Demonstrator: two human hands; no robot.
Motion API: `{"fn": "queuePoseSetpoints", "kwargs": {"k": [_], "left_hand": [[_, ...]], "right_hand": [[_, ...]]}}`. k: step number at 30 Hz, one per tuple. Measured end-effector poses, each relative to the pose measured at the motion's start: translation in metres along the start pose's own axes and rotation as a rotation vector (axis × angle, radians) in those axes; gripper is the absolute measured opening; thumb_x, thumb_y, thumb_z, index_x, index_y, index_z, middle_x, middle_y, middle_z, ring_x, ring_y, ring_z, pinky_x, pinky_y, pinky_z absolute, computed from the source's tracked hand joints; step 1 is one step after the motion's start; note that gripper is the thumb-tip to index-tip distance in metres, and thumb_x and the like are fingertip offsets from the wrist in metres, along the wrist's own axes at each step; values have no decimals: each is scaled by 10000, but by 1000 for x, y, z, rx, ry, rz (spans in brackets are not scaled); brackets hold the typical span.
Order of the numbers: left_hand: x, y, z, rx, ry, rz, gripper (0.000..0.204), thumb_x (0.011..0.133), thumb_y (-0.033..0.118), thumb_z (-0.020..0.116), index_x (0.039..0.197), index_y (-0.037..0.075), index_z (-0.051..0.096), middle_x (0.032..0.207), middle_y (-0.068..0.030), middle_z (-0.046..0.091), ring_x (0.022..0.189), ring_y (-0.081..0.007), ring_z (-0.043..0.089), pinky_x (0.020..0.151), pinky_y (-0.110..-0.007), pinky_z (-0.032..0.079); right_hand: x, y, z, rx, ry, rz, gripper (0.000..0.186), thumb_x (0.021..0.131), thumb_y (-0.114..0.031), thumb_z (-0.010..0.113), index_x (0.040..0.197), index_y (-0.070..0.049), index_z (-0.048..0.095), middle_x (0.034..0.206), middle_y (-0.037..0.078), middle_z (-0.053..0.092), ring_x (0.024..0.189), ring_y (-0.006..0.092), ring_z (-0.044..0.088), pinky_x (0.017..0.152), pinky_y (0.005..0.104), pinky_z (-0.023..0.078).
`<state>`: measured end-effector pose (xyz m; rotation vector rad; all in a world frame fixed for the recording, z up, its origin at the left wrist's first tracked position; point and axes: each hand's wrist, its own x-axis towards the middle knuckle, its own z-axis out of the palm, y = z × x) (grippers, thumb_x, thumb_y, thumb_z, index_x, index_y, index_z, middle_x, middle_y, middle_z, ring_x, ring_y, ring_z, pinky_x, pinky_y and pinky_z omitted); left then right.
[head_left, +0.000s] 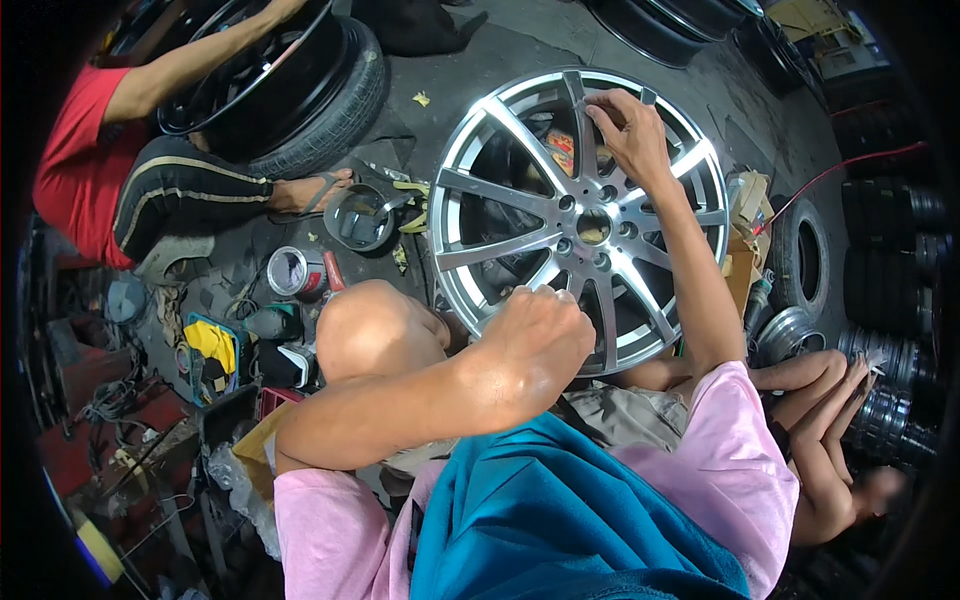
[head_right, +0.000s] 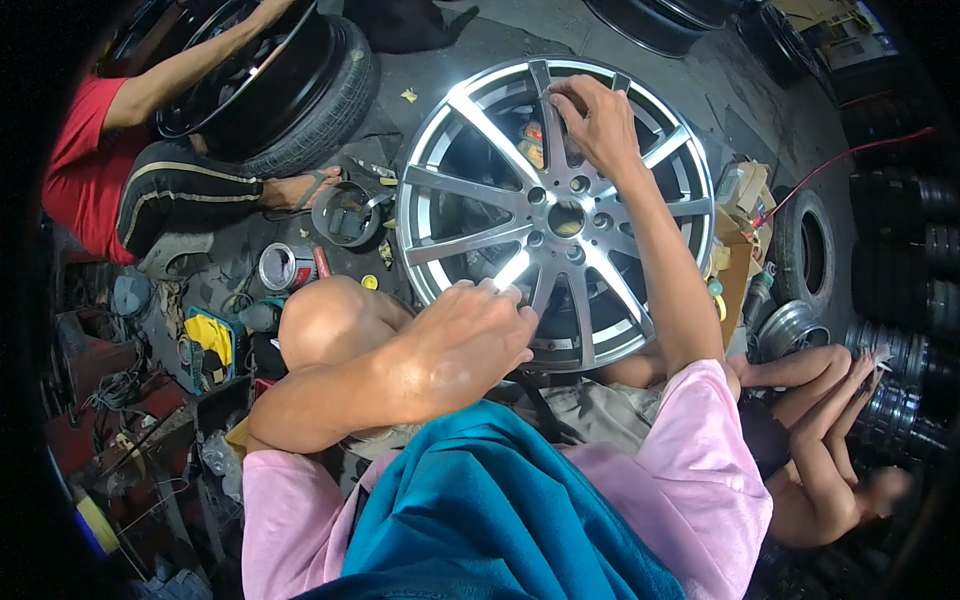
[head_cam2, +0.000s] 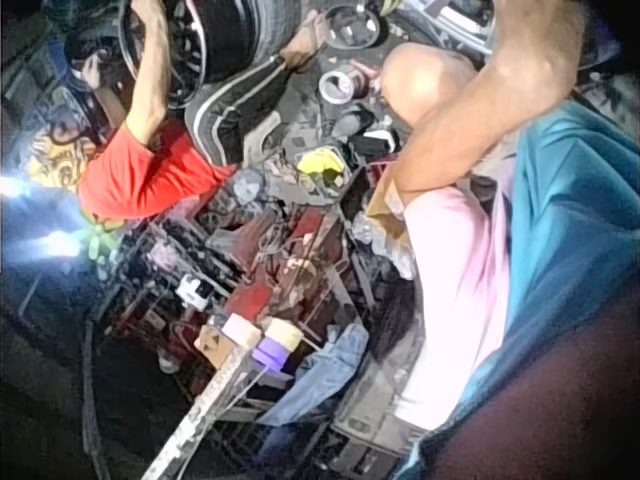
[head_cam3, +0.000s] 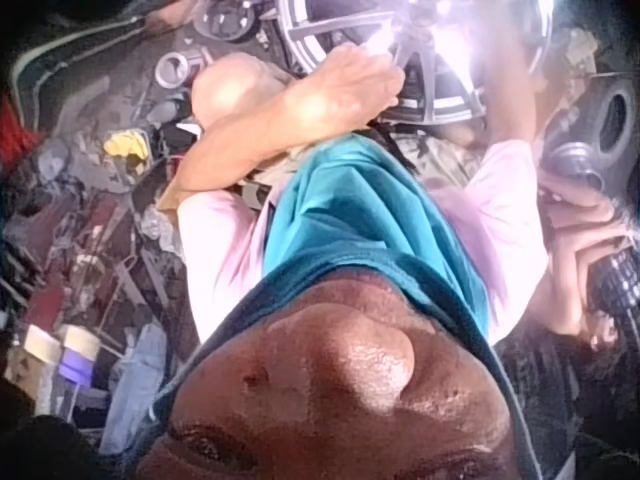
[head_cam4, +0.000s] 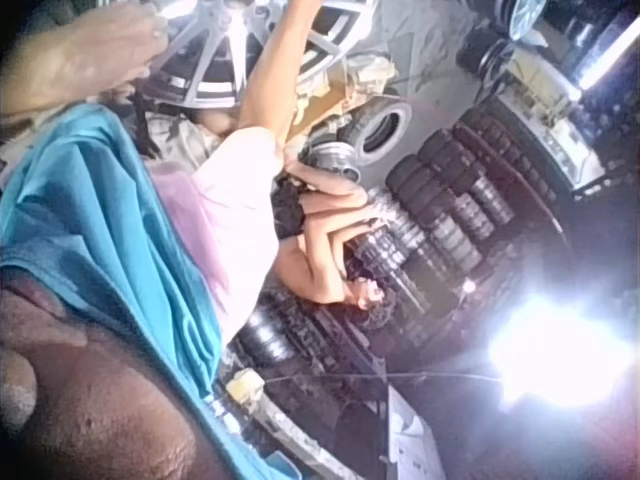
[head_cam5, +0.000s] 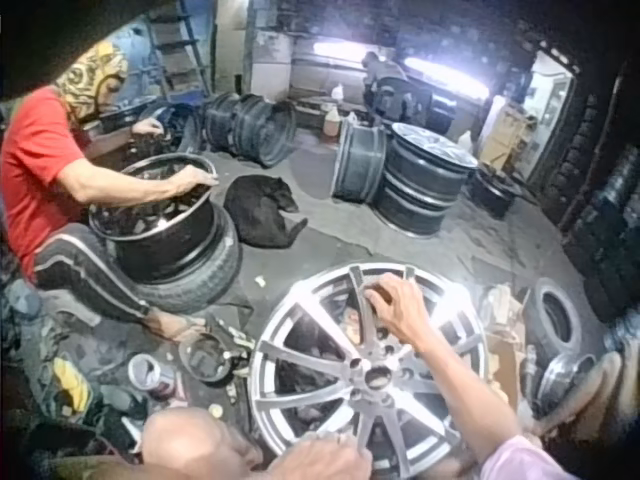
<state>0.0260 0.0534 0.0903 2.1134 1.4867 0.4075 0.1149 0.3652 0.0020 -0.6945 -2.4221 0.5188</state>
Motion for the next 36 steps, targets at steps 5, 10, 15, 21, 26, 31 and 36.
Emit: {"fn": "queuePoseSetpoints", "kwargs": {"k": [5, 10, 15, 21, 26, 31, 36], "left_hand": [[2, 1, -2, -2, -56, -25, 220, 913, 207, 749, 994, 16, 675, 950, -159, 634, 952, -355, 636, 810, -471, 499], [2, 0, 4, -10, -17, 6, 213, 915, 197, 754, 977, 5, 687, 954, -170, 657, 956, -367, 664, 812, -479, 515], [6, 2, 2, -16, -23, -17, 210, 916, 194, 757, 949, -3, 693, 936, -182, 674, 925, -381, 682, 802, -493, 532], [5, 1, -2, -14, -53, -16, 217, 911, 193, 763, 948, -10, 695, 931, -197, 680, 918, -392, 688, 787, -495, 541], [1, -3, 10, -74, 237, 86, 41, 727, 38, 696, 710, 2, 707, 762, -231, 678, 776, -399, 711, 683, -470, 558], [4, -2, 12, -44, 165, 61, 41, 734, 31, 693, 707, 4, 710, 759, -232, 690, 773, -400, 722, 686, -459, 567], [7, 2, 7, -38, 176, 45, 45, 739, 25, 688, 718, -1, 719, 753, -234, 689, 777, -403, 724, 692, -458, 570]], "right_hand": [[-23, 1, 4, -7, 5, 26, 180, 987, -213, 696, 1097, -89, 767, 1020, 89, 754, 882, 297, 708, 844, 419, 463], [-17, 0, 6, -25, 57, 1, 160, 987, -211, 699, 1084, -100, 760, 998, 59, 719, 830, 270, 681, 838, 405, 431], [-29, 0, 10, -21, 49, 10, 138, 980, -198, 712, 1055, -91, 753, 972, 45, 686, 767, 238, 656, 798, 371, 402], [-59, -4, 10, -44, 43, 25, 125, 979, -185, 718, 1057, -95, 757, 941, 42, 669, 767, 238, 654, 769, 377, 377], [-77, -10, 9, -89, 54, 10, 129, 981, -179, 713, 1061, -88, 760, 954, 49, 679, 785, 244, 659, 783, 376, 376], [-69, -15, 8, -58, 75, -2, 133, 979, -170, 715, 1071, -86, 761, 959, 44, 686, 792, 236, 659, 797, 367, 373], [-69, -12, 14, -145, 94, -49, 129, 991, -158, 711, 1083, -74, 744, 964, 45, 696, 811, 218, 699, 781, 351, 375]]}}
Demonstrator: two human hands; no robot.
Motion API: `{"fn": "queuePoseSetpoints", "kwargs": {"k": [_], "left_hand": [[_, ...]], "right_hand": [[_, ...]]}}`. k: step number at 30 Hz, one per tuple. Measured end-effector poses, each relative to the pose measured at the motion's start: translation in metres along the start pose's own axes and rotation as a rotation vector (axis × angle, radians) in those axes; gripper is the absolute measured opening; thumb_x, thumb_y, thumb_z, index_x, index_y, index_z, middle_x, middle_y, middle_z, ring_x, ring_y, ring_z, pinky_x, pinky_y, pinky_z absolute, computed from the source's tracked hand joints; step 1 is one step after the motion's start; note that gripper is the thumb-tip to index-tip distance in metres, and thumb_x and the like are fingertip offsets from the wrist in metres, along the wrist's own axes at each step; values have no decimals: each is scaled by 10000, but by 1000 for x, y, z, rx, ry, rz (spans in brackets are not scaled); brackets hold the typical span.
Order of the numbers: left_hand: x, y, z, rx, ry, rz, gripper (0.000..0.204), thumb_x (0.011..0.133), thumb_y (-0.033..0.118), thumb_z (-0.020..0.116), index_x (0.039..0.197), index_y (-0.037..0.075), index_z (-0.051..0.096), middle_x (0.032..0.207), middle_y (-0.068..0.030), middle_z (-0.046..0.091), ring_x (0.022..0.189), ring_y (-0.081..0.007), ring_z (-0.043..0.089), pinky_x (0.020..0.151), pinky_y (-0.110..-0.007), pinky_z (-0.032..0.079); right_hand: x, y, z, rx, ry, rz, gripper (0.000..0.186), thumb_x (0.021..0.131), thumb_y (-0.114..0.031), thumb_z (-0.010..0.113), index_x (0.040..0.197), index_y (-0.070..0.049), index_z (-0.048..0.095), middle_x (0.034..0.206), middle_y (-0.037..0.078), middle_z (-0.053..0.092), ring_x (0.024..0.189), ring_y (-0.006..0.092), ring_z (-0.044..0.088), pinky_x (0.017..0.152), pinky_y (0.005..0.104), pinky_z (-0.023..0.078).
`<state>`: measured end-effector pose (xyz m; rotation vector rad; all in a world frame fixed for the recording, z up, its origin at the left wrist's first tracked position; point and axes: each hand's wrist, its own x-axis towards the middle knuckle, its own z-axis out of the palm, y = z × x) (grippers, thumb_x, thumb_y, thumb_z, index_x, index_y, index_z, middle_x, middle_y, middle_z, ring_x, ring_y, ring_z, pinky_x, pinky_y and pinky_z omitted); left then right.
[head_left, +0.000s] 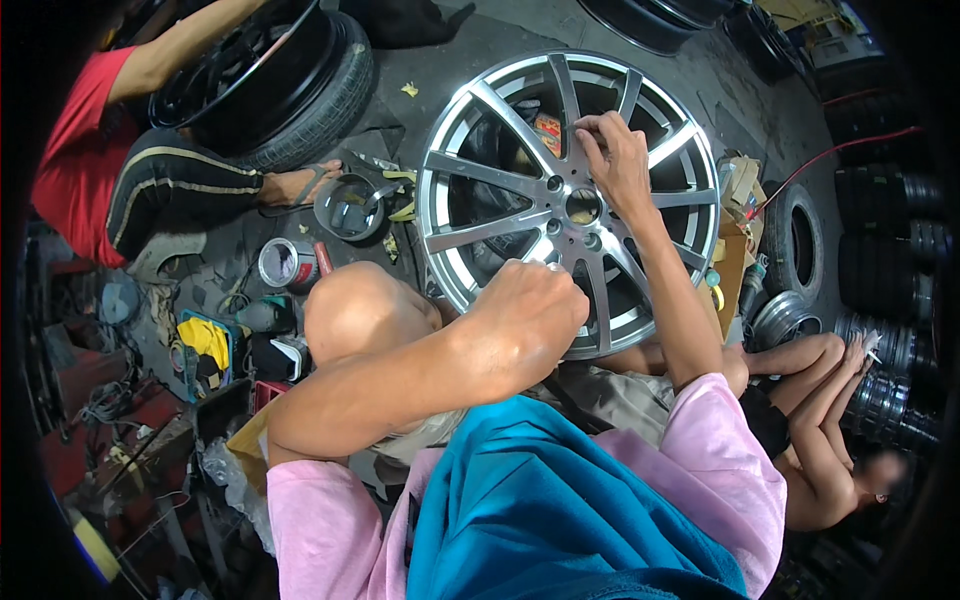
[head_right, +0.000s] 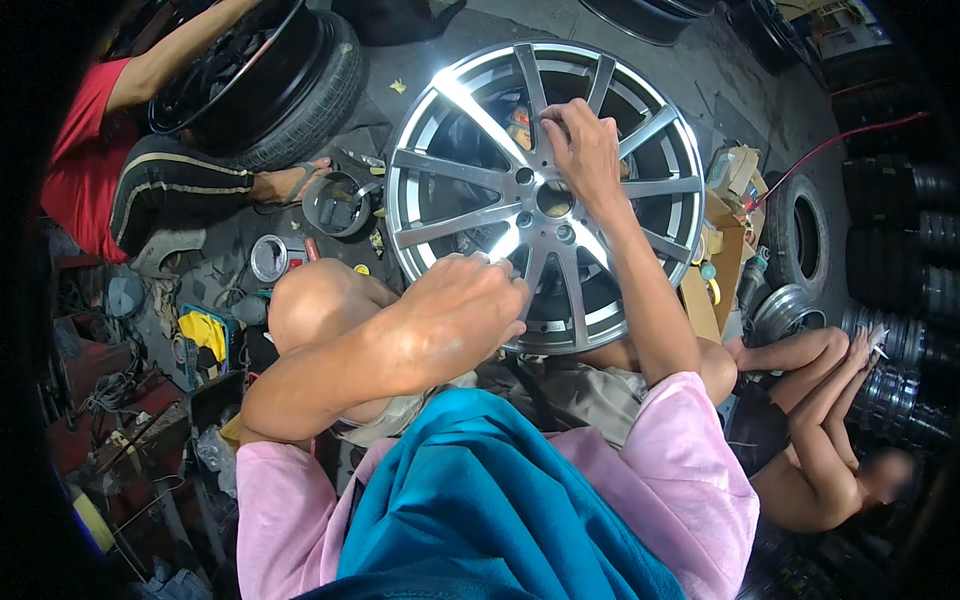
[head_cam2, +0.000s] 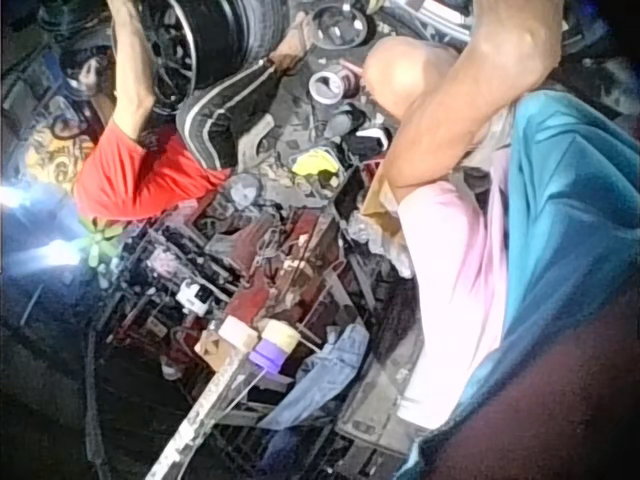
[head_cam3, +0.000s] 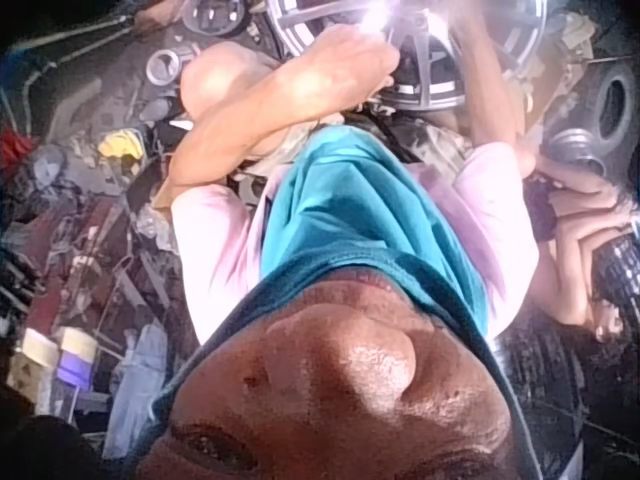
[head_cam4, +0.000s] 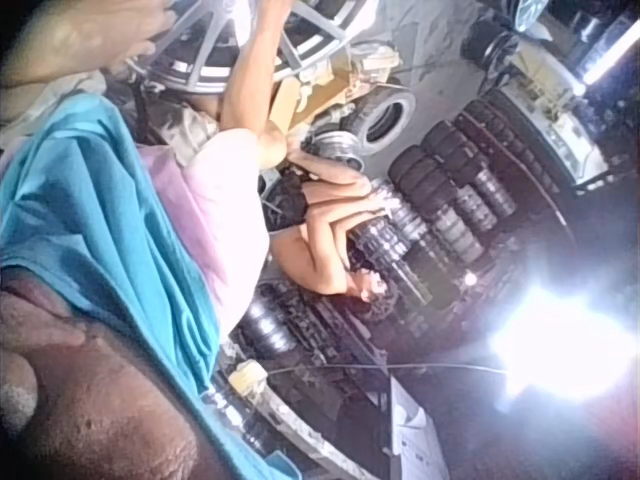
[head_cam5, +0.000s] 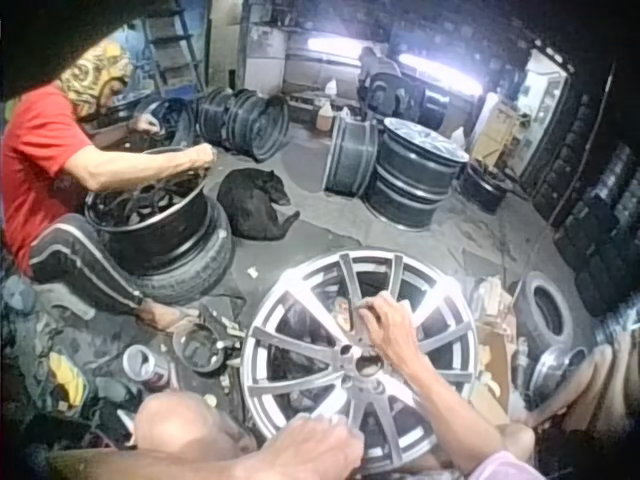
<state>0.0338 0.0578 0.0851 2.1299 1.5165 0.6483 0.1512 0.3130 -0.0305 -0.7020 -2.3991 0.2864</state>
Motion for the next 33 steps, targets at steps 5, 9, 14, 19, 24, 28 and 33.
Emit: {"fn": "queuePoseSetpoints", "kwargs": {"k": [5, 9, 14, 19, 24, 28, 33], "left_hand": [[0, -2, -3, 53, -206, -56, 217, 902, 189, 779, 942, -12, 709, 916, -204, 693, 884, -397, 709, 766, -488, 559], [-1, -3, -4, 27, -228, -59, 217, 896, 187, 781, 935, -15, 711, 918, -211, 695, 887, -399, 710, 773, -490, 559], [-2, -6, -1, 5, -158, -21, 219, 884, 182, 789, 910, -20, 709, 907, -220, 692, 874, -414, 708, 766, -495, 560], [-4, -11, 10, -56, 49, 57, 89, 753, 59, 681, 703, -13, 663, 715, -227, 656, 712, -424, 688, 633, -510, 541], [-4, -7, 4, -36, 43, 56, 65, 754, 43, 689, 723, -14, 698, 740, -230, 678, 736, -409, 710, 654, -490, 560], [-3, -3, 2, 41, -15, 12, 70, 764, 33, 691, 765, -18, 739, 771, -226, 703, 754, -382, 730, 683, -469, 576], [-3, -3, 2, 30, -39, 6, 70, 766, 24, 688, 763, -17, 744, 782, -227, 710, 771, -379, 736, 694, -466, 579]], "right_hand": [[-21, -5, 3, -6, -3, 65, 117, 977, -159, 716, 1071, -95, 742, 951, 43, 686, 782, 237, 666, 774, 377, 375], [-35, -5, 8, -20, 27, 59, 109, 960, -150, 727, 1060, -109, 739, 935, 42, 677, 738, 240, 632, 770, 391, 373], [-33, -7, 8, 32, 60, 98, 113, 953, -128, 730, 1064, -109, 736, 935, 40, 683, 753, 234, 640, 770, 393, 373], [-30, -8, 12, 20, 111, 63, 111, 950, -120, 732, 1059, -98, 730, 927, 43, 682, 766, 245, 644, 768, 397, 378], [-50, -14, 21, 23, 91, 218, 98, 957, -129, 725, 1048, -93, 721, 979, 74, 707, 835, 294, 673, 791, 418, 407], [-57, -27, 36, 73, 201, 307, 94, 963, -136, 722, 1036, -78, 715, 994, 108, 713, 882, 333, 692, 805, 451, 463], [-64, -36, 55, 139, 313, 533, 151, 965, -163, 731, 1051, -39, 718, 997, 146, 735, 902, 341, 723, 807, 448, 543]]}}
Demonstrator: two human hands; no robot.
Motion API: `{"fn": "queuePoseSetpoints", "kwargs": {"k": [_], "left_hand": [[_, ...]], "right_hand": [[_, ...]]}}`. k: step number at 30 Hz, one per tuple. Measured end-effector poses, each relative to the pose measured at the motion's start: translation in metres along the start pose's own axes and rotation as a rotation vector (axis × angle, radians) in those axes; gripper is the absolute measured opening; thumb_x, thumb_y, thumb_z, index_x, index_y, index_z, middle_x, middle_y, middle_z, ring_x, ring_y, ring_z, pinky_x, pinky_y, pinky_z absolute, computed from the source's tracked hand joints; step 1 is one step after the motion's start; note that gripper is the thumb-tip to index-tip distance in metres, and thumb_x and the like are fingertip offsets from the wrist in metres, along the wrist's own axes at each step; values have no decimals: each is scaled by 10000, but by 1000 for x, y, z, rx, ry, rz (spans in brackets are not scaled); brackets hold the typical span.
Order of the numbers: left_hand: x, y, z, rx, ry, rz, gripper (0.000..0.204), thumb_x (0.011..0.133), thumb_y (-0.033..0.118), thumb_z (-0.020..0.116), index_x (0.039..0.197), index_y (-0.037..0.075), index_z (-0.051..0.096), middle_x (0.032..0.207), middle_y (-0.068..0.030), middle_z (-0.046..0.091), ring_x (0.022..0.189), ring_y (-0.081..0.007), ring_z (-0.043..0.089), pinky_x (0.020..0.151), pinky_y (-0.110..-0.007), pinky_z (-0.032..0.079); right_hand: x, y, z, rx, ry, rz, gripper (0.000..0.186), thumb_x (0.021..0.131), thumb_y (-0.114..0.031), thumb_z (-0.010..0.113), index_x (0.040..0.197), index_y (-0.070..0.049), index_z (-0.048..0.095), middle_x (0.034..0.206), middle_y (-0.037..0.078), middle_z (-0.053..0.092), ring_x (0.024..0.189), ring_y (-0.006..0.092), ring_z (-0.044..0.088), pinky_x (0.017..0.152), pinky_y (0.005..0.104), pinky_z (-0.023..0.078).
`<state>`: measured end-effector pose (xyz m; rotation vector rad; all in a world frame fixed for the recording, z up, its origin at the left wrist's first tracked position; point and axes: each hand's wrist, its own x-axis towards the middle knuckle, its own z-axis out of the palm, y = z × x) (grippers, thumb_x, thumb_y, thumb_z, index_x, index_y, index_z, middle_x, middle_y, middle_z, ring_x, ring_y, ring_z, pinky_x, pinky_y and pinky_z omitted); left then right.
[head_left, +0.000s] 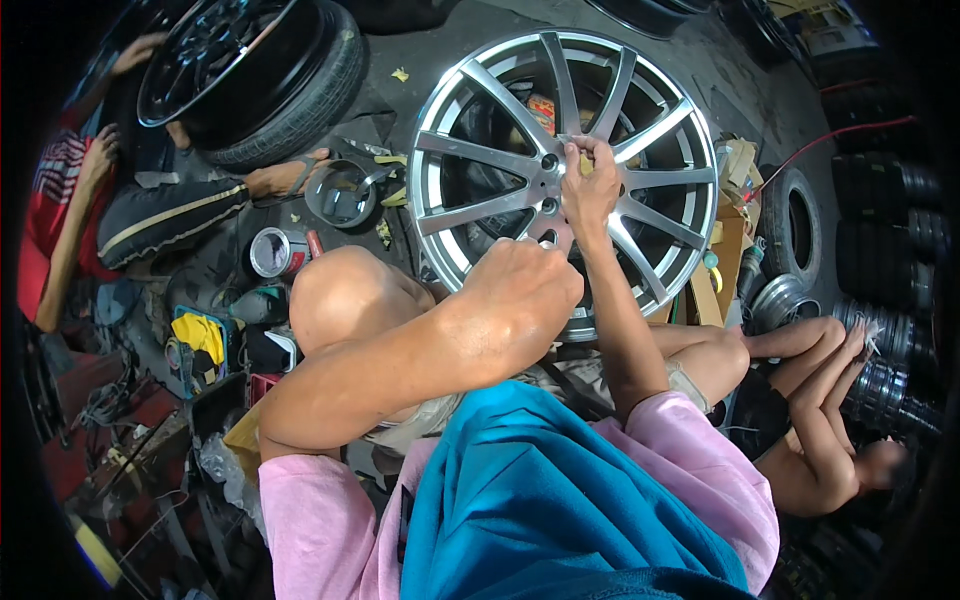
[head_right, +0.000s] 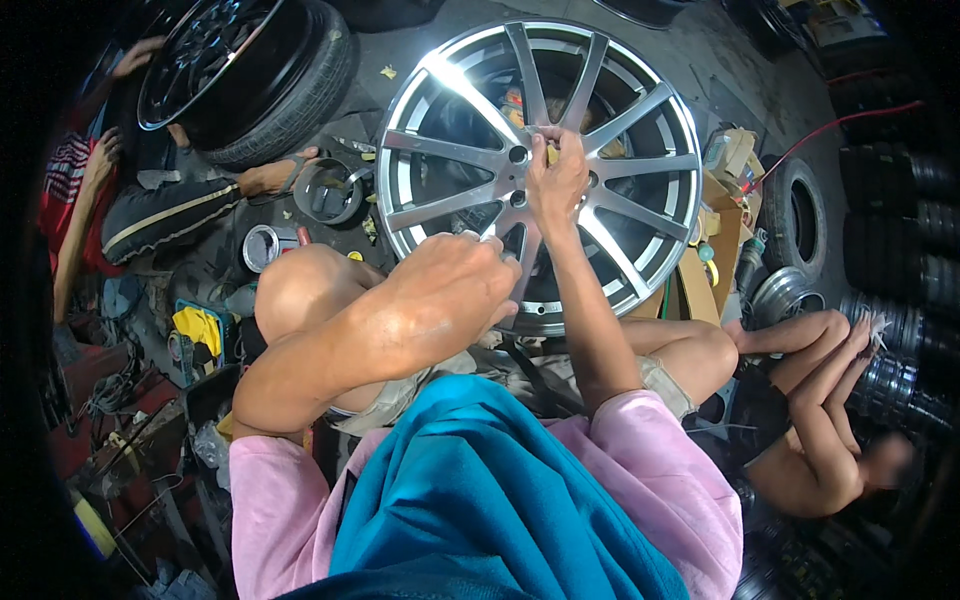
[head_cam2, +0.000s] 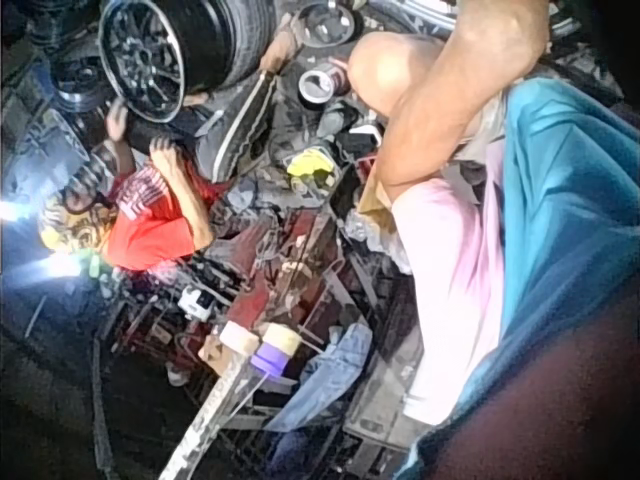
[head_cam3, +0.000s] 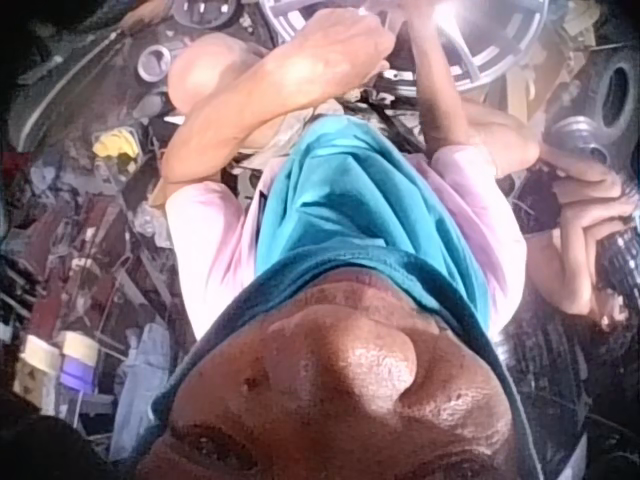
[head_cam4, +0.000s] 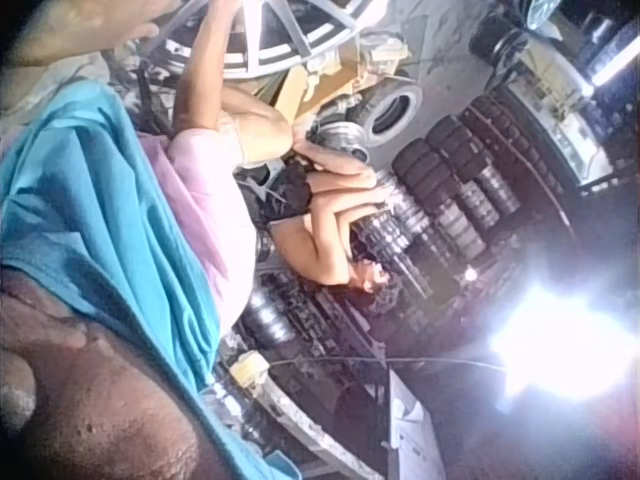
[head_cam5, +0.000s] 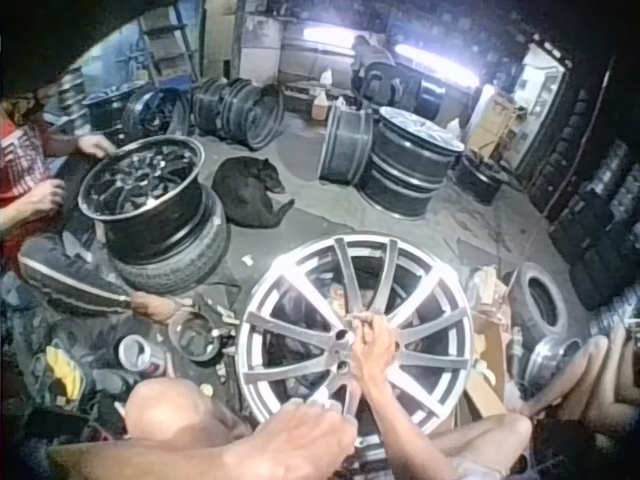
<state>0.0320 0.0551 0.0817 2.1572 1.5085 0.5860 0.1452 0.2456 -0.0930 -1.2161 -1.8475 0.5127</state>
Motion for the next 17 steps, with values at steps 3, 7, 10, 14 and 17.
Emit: {"fn": "queuePoseSetpoints", "kwargs": {"k": [3, 7, 10, 14, 17], "left_hand": [[-2, -2, 3, 4, 21, 6, 63, 758, 19, 690, 763, -12, 744, 769, -224, 707, 767, -384, 735, 696, -468, 579], [-4, -7, 6, -13, 90, 57, 57, 752, 26, 694, 758, -9, 740, 748, -221, 699, 751, -394, 729, 685, -475, 579], [-5, -7, 4, -9, 68, 49, 56, 751, 33, 702, 757, -9, 738, 748, -223, 702, 760, -394, 732, 681, -476, 580], [0, -5, -8, 10, -202, -87, 245, 899, 216, 789, 934, -12, 707, 953, -223, 700, 954, -415, 711, 843, -492, 564], [0, -5, -13, 10, -231, -137, 201, 910, 204, 784, 963, 22, 717, 964, -206, 709, 990, -423, 707, 878, -495, 563]], "right_hand": [[-7, -7, 6, 42, 16, 154, 176, 962, -174, 734, 1053, -24, 716, 987, 150, 754, 885, 311, 737, 818, 426, 551], [-14, -14, 16, 178, 60, 320, 208, 963, -189, 733, 1065, -10, 703, 885, 142, 765, 796, 273, 740, 786, 406, 558], [-16, -20, 22, 218, 83, 352, 210, 974, -179, 724, 1064, 6, 685, 824, 144, 752, 747, 248, 727, 750, 400, 557], [-18, -25, 23, 347, 46, 479, 206, 989, -168, 720, 1053, 20, 663, 829, 141, 747, 705, 220, 713, 684, 385, 554], [-17, -42, 21, 433, 9, 566, 228, 1007, -184, 707, 1122, 2, 646, 852, 131, 756, 652, 210, 706, 677, 383, 589]]}}
